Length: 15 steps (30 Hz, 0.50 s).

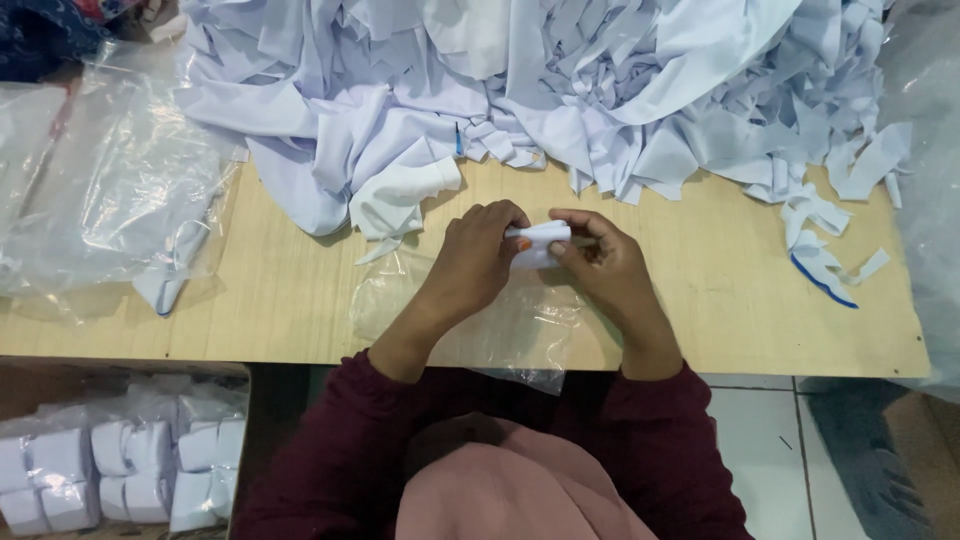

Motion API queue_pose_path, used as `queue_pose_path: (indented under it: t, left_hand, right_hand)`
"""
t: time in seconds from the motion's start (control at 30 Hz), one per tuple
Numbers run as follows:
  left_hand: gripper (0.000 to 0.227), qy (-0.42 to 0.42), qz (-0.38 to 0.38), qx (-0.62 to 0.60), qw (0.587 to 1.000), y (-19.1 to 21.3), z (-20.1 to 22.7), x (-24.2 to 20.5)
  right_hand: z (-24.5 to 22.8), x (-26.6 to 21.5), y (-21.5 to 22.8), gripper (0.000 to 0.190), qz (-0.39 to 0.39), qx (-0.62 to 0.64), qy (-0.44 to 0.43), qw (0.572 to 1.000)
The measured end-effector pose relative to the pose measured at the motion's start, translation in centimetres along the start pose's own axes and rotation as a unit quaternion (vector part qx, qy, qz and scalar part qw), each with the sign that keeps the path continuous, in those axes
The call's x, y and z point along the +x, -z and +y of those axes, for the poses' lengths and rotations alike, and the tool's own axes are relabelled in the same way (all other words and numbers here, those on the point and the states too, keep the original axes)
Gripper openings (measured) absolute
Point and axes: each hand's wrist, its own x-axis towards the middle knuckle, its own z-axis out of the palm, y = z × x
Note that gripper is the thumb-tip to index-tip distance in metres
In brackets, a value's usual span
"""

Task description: Folding white fabric pieces into rectangles and placing them into individual plastic bags.

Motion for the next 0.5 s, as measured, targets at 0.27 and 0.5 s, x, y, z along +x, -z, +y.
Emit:
queue_pose_path:
  t: [0.27, 0.5]
  left_hand:
    - [0.020, -0.113, 0.024, -0.050, 0.992, 3.0, 2.4, -4.5]
    - [0.025, -0.015, -0.110, 0.090, 0.990, -0.8, 0.9, -6.7]
  right_hand:
    - [4.4, -1.9, 4.1, 0.034, 0.127, 0.188, 0.077, 0.971]
    - [7.4, -3.7, 7.0, 0.033, 0.261, 0.181, 0.068, 0.946]
